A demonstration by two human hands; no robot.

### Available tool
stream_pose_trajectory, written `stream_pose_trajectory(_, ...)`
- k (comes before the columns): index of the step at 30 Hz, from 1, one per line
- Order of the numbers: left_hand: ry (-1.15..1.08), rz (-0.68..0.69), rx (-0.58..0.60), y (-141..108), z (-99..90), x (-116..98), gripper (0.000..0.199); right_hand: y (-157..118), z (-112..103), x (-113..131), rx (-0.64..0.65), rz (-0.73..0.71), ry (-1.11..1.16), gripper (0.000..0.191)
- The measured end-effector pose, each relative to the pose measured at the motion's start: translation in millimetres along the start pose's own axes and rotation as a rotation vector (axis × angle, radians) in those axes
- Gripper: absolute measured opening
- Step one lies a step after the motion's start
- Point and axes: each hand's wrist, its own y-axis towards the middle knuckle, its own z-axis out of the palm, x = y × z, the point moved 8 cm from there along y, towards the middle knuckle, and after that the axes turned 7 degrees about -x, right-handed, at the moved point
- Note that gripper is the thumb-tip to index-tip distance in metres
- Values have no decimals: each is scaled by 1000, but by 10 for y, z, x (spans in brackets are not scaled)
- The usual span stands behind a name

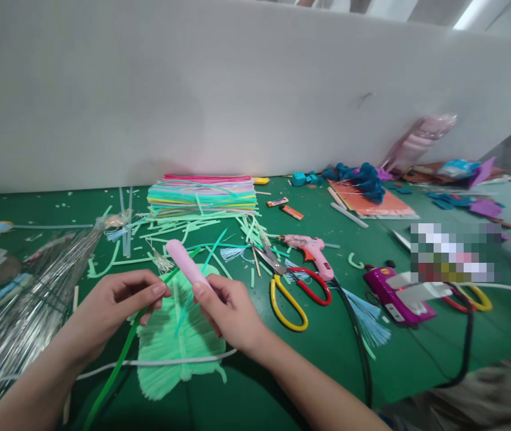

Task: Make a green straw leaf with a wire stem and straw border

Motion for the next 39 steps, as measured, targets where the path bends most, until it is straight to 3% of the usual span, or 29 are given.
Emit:
stream_pose_trajectory(16, -29, -9, -93, 10, -130, 11, 29, 53, -246, 45, -177, 7, 103, 47)
stream_pose_trajectory(23, -95, 10, -231, 42, -246, 25, 27, -12, -8, -47, 17, -6, -8, 47)
stream_pose_trajectory(29, -109, 19, -271, 32, -261, 25, 28, -13, 2, -67, 21, -4, 6, 47)
stream_pose_trajectory(39, -48, 1, -91, 33, -76, 14, 28, -31, 68, -42, 54, -24, -127, 45)
